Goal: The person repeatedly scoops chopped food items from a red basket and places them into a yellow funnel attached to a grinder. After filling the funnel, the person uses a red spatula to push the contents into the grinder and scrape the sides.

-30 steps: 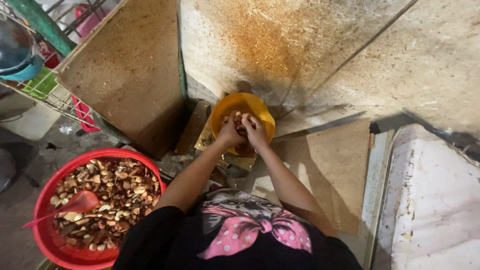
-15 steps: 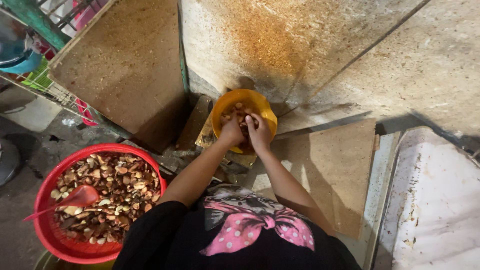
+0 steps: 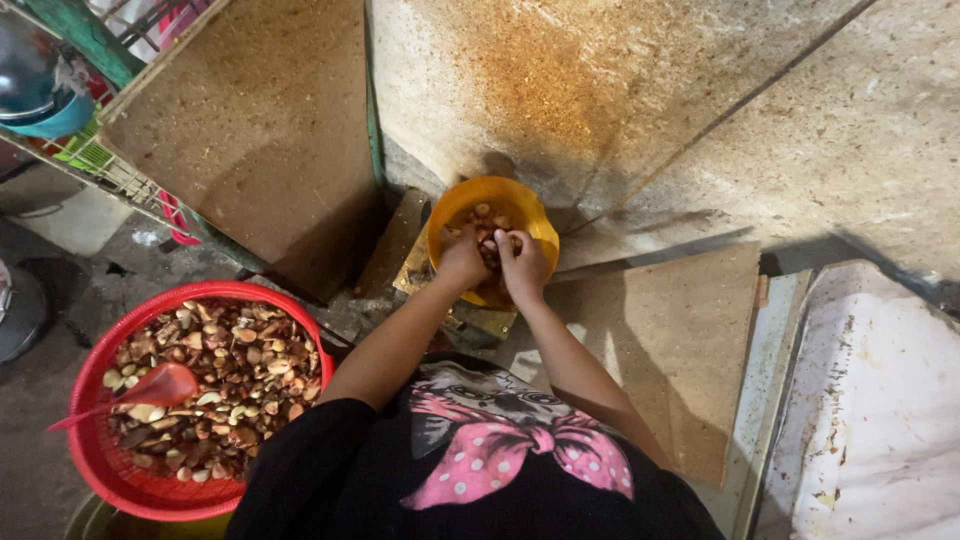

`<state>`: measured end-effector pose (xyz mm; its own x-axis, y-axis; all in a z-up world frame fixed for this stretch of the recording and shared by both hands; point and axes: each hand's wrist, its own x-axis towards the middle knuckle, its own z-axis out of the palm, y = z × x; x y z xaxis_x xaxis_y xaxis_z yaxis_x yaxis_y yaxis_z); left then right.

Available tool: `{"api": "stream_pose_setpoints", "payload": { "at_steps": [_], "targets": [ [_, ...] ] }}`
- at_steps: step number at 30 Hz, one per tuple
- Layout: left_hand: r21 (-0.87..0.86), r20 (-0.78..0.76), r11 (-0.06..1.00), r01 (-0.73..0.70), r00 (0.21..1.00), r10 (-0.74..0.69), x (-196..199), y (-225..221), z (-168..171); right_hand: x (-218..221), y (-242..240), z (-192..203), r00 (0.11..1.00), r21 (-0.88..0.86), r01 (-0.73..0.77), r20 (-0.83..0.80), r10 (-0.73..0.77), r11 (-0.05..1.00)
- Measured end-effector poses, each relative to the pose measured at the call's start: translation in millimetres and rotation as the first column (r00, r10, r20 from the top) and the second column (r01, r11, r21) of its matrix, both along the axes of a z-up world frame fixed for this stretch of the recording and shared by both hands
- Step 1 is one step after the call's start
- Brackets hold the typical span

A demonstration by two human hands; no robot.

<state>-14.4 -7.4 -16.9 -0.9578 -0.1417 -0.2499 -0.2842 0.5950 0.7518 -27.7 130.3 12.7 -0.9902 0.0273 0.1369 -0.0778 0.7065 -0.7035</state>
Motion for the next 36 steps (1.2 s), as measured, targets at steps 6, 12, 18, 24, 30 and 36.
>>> {"api": "stream_pose_setpoints", "payload": {
  "at_steps": [6,12,18,24,30,36],
  "targets": [
    [-0.040,-0.184,0.998,-0.056,0.982,0.047,5,-2,5,-3,0,4,0.974,-0.052,-0.160,-0.168,0.149,0.986],
    [-0.067,-0.078,0.998,-0.014,0.997,0.009,9,-2,4,0,22,19,0.839,0.131,-0.350,-0.396,0.372,0.928],
    [-0.144,0.022,0.987,0.075,0.997,-0.073,20,-3,13,7,35,16,0.755,0.339,-0.374,-0.430,0.496,0.863],
    [-0.142,0.026,0.988,0.059,0.998,-0.056,29,-4,38,20,58,13,0.830,0.432,-0.299,-0.323,0.456,0.851],
    [-0.145,0.053,0.985,0.091,0.995,-0.084,28,-6,37,25,64,19,0.823,0.423,-0.317,-0.323,0.468,0.849],
    [-0.110,-0.085,0.993,0.050,0.995,-0.060,29,-9,17,28,62,23,0.809,0.420,-0.337,-0.328,0.487,0.843]
  ]
}}
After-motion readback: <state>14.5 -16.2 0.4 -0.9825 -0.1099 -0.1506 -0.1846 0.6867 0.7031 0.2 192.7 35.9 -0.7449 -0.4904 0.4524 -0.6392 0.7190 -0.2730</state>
